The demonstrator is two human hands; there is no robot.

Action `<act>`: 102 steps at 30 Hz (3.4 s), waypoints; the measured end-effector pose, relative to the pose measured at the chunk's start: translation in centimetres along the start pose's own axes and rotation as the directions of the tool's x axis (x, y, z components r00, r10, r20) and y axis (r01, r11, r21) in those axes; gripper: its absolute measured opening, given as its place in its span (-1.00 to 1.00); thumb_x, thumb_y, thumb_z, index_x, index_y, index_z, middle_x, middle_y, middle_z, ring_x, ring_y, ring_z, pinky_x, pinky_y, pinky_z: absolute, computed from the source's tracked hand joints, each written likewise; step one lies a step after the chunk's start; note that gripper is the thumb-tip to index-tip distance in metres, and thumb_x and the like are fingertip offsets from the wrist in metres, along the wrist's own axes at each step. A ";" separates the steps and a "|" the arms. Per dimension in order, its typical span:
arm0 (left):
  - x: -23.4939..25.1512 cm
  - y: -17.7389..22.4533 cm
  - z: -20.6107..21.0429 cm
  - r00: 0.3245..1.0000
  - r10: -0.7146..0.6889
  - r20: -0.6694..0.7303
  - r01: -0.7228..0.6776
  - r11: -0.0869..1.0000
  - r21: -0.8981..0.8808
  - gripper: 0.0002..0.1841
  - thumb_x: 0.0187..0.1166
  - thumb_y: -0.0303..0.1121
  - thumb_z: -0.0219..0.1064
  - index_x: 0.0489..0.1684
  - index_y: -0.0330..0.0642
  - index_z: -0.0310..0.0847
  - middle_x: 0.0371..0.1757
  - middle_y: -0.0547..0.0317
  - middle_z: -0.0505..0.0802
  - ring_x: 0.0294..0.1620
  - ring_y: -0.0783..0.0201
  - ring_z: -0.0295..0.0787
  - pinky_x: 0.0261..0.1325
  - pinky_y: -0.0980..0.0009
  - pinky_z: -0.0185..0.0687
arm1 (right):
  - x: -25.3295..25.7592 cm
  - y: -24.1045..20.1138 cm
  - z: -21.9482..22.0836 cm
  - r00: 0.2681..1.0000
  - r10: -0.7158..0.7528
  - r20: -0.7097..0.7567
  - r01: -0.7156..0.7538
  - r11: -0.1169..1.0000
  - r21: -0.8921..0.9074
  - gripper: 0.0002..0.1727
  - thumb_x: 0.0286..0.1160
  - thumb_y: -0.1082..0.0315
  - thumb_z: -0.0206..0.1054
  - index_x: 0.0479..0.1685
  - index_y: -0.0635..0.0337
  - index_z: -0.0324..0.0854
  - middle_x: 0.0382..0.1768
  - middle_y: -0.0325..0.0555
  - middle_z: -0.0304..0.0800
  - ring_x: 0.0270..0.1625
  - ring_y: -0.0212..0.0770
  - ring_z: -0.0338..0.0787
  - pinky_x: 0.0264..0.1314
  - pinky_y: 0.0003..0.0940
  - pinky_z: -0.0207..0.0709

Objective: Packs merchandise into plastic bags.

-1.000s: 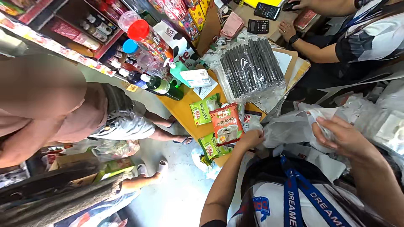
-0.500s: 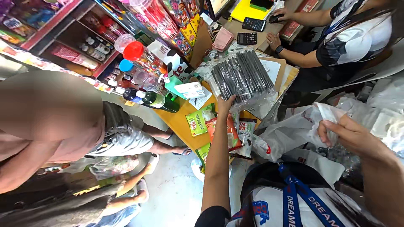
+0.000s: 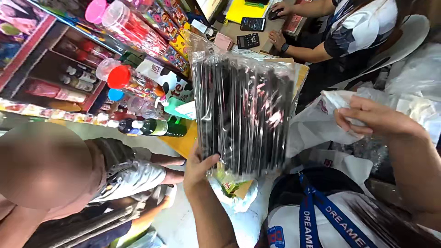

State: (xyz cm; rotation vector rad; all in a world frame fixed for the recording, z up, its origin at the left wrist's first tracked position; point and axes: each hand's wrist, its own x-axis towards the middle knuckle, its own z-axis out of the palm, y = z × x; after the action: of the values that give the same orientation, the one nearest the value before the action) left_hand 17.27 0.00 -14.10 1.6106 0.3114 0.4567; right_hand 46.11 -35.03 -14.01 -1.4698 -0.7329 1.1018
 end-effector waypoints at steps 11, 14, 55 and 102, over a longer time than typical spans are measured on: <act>1.0 -3.3 1.8 0.785 -0.136 0.605 0.059 0.988 0.146 -0.31 0.35 -0.31 0.54 0.55 -0.31 0.48 0.30 0.30 0.81 0.26 0.61 0.72 0.37 0.51 0.66 | 1.5 -3.2 2.3 0.980 -0.198 0.016 0.190 0.959 0.209 -0.70 0.81 0.04 0.01 0.32 -0.17 0.48 -0.50 -0.54 0.66 -0.77 -0.73 0.36 -0.74 -0.82 0.31; 3.0 -2.5 4.6 0.690 -0.183 0.700 -0.029 0.960 0.279 -0.31 0.33 -0.37 0.50 0.55 -0.40 0.46 0.26 0.00 0.82 0.19 0.46 0.77 0.32 0.41 0.67 | 2.1 -2.8 3.7 0.980 -0.164 0.116 0.155 0.985 0.080 -0.73 0.79 -0.01 0.05 -0.18 -0.15 0.55 -0.52 -0.58 0.70 -0.71 -0.73 0.47 -0.67 -0.80 0.40; 9.7 -8.2 1.9 0.936 -0.282 -0.209 0.309 0.945 0.109 -0.02 0.35 -0.30 0.56 0.81 -0.24 -0.01 0.45 -0.20 0.64 0.29 0.15 0.76 0.29 0.18 0.77 | -6.4 -0.9 4.6 0.883 -0.314 -0.349 0.269 0.948 -0.170 -0.49 0.85 0.12 -0.02 0.73 -0.14 0.36 -0.65 -0.62 0.35 -0.70 -0.71 0.23 -0.68 -0.79 0.13; -3.8 3.5 14.1 0.871 0.256 0.419 -0.462 0.141 0.875 -0.33 0.28 -0.58 0.45 0.56 -0.18 0.58 -0.19 -0.20 0.79 -0.38 -0.12 0.75 -0.54 0.20 0.56 | -2.3 -2.1 4.6 0.906 -0.348 -0.241 0.349 0.936 -0.038 -0.54 0.71 0.28 -0.08 -0.69 -0.22 0.41 -0.78 -0.64 0.38 -0.70 -0.71 0.30 -0.61 -0.75 0.16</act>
State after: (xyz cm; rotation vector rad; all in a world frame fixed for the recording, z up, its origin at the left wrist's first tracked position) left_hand 20.27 -14.52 -11.69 3.0519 0.0009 0.5107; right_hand 41.26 -34.83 -11.29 -1.3726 -0.7793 0.6359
